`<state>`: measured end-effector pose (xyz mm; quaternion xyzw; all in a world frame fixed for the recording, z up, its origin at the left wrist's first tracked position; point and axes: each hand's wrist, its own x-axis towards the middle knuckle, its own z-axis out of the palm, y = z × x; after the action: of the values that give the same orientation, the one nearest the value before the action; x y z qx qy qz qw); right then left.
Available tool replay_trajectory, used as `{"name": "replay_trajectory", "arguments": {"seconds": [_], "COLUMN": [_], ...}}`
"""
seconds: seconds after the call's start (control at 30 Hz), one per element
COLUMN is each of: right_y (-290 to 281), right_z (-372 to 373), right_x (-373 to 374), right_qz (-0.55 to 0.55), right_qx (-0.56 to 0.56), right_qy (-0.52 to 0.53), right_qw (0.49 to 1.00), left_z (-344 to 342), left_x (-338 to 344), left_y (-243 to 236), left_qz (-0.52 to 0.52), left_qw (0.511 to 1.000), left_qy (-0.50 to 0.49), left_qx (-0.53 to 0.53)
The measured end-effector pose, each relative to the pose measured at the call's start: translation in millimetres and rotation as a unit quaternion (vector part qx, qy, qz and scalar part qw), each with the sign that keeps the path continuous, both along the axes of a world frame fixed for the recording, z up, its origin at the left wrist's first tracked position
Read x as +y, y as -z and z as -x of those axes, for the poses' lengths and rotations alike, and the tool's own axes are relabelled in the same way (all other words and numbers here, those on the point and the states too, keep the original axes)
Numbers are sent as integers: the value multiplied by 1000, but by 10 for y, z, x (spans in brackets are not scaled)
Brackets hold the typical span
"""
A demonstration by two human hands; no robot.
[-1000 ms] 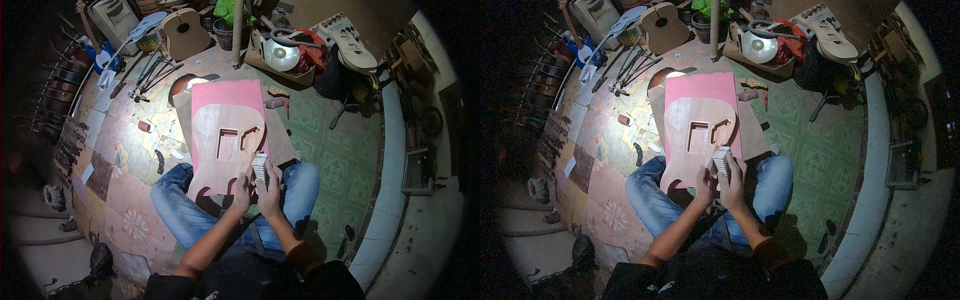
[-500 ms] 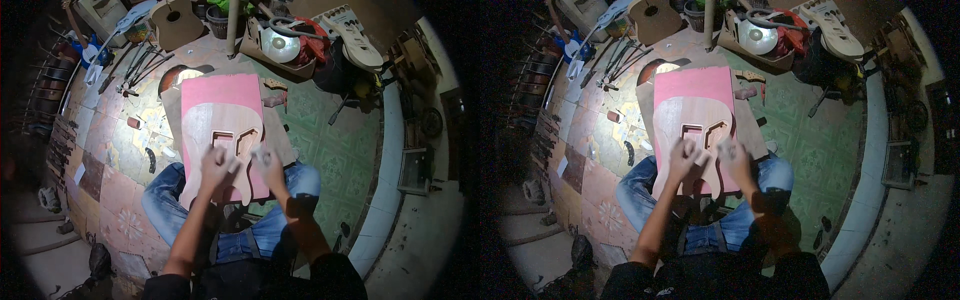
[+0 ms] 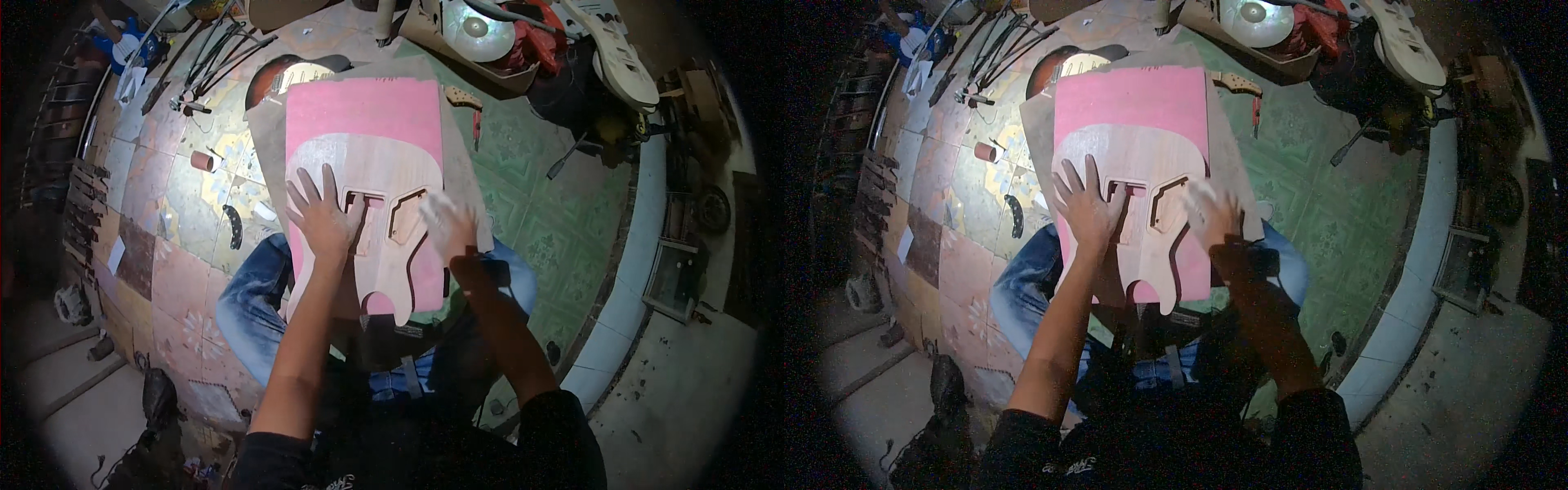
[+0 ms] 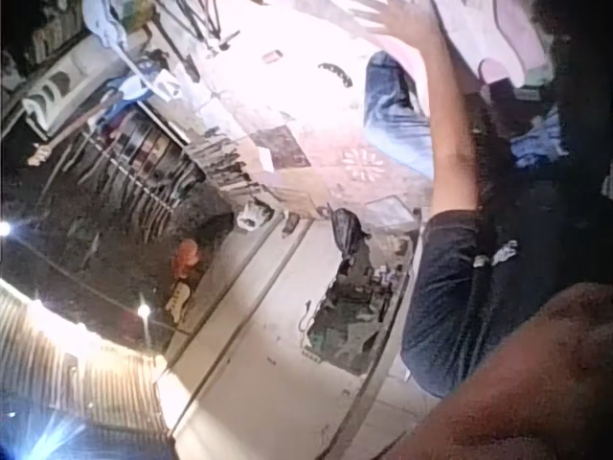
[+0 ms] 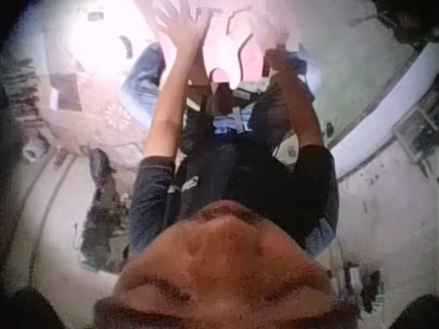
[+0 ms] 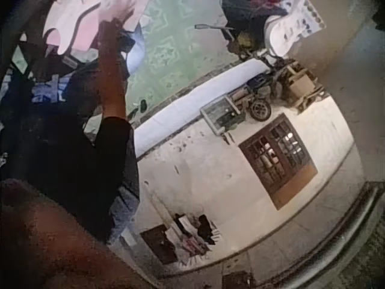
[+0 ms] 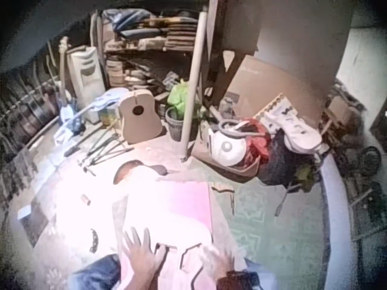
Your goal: The person sands the edges and flat surfaces of a wooden electric guitar body using a sanding block, turning the body over and around to reach different sections.
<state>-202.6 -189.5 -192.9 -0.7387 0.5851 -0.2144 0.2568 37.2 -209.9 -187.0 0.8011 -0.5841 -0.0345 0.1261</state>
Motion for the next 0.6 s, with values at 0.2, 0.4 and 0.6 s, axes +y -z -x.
{"name": "replay_trajectory", "arguments": {"seconds": [0.2,0.4,0.6], "right_y": [114,475,-260], "right_z": [-247,155,-257], "right_x": [1337,332,742], "right_qz": [37,-152,-96], "right_qx": [39,-411,-30], "right_qy": [-81,77,40], "right_qw": [995,896,994], "left_z": [25,108,-36], "left_x": [-12,-73,6], "left_y": [5,-38,-21], "left_qz": [-12,6,-23], "left_qw": [1000,1000,1000], "left_qy": [5,7,-3], "left_qx": [-21,12,-4]}}
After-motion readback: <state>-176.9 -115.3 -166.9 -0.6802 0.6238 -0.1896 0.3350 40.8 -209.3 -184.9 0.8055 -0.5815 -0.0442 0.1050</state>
